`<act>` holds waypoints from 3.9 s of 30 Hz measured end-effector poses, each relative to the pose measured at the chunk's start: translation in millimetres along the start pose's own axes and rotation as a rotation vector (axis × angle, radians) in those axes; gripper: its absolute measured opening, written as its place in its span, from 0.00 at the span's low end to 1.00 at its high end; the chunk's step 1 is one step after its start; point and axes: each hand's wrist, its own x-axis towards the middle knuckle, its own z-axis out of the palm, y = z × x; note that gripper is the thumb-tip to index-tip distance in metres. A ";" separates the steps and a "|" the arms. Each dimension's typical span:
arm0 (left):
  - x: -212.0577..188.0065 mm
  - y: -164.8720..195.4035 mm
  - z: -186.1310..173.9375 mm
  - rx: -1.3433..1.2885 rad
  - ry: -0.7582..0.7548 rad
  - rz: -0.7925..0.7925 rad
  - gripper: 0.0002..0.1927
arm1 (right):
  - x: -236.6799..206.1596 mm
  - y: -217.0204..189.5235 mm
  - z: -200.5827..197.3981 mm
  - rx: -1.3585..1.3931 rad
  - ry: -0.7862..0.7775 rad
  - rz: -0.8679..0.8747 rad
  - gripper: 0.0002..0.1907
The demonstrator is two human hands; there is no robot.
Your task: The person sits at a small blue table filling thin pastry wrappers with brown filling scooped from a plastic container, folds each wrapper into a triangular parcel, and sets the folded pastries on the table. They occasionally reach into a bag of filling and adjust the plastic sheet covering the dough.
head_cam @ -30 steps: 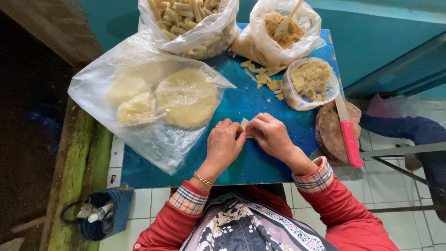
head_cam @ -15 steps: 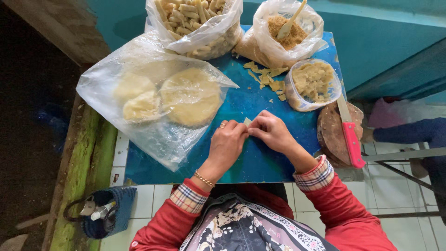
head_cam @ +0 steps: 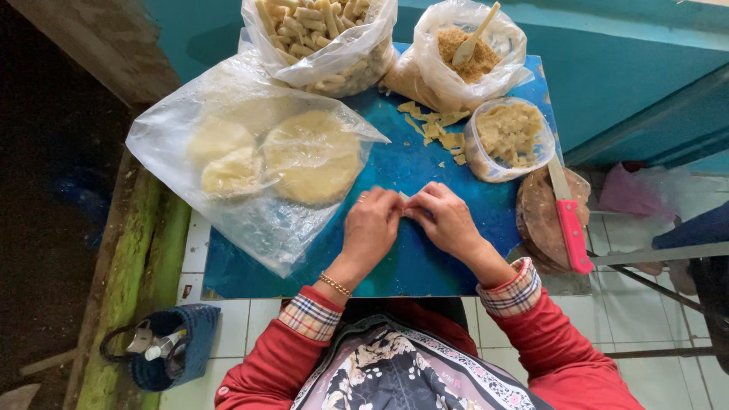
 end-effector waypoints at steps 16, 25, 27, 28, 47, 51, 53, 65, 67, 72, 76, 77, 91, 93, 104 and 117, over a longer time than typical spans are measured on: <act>-2.7 -5.3 4.2 0.117 -0.046 0.085 0.05 | 7.4 -6.0 -12.3 -0.227 -0.019 -0.047 0.03; -2.4 -7.6 2.8 0.144 -0.019 0.041 0.09 | -15.7 -38.5 -3.2 -0.606 0.043 -0.240 0.22; -3.5 -3.1 -5.8 0.051 0.041 0.038 0.16 | -11.6 -37.9 -2.2 -0.640 0.037 -0.261 0.26; -5.0 0.5 -11.1 0.017 0.050 0.017 0.15 | -5.3 -33.6 -2.6 -0.621 0.029 -0.266 0.28; -69.9 43.4 -64.7 -0.200 0.022 0.105 0.15 | 212.6 -14.4 -72.1 -0.358 0.240 -0.361 0.08; -72.9 36.0 -66.9 -0.181 0.045 0.067 0.12 | 169.1 6.4 -48.5 -0.635 -0.313 0.096 0.06; -72.5 35.1 -67.4 -0.188 0.034 0.100 0.12 | 139.9 21.9 -30.6 -0.581 -0.385 0.056 0.11; -72.1 46.0 -121.4 0.452 0.323 0.144 0.17 | 212.3 24.3 -72.0 -0.502 0.005 -0.171 0.12; -66.8 40.5 -125.2 0.618 0.289 0.054 0.20 | 246.9 2.5 -74.2 -0.474 0.169 -0.222 0.07; -58.7 15.0 -124.3 0.670 0.194 -0.063 0.18 | 227.9 -53.9 -54.7 -0.212 0.277 -0.441 0.17; -57.5 -2.4 -117.9 0.612 0.227 -0.039 0.13 | 136.1 -89.8 -16.7 -0.040 -0.354 -0.612 0.32; -54.0 -6.2 -115.1 0.593 0.250 -0.036 0.11 | 118.6 -95.9 -4.7 -0.086 -0.430 -0.599 0.32; -31.3 43.9 -34.2 -0.248 0.148 0.059 0.13 | 41.4 -28.9 2.8 -0.474 0.176 -0.115 0.07; -40.0 49.9 -45.4 -0.175 0.258 0.220 0.14 | 28.1 -25.5 -3.5 -0.312 0.171 0.007 0.06; -35.8 -106.3 -182.9 0.313 0.594 -0.305 0.33 | 13.9 -36.3 71.1 0.633 0.171 0.379 0.11; -82.2 -2.4 -116.6 0.420 0.341 -0.002 0.16 | -74.6 53.9 -10.0 0.954 0.326 0.152 0.10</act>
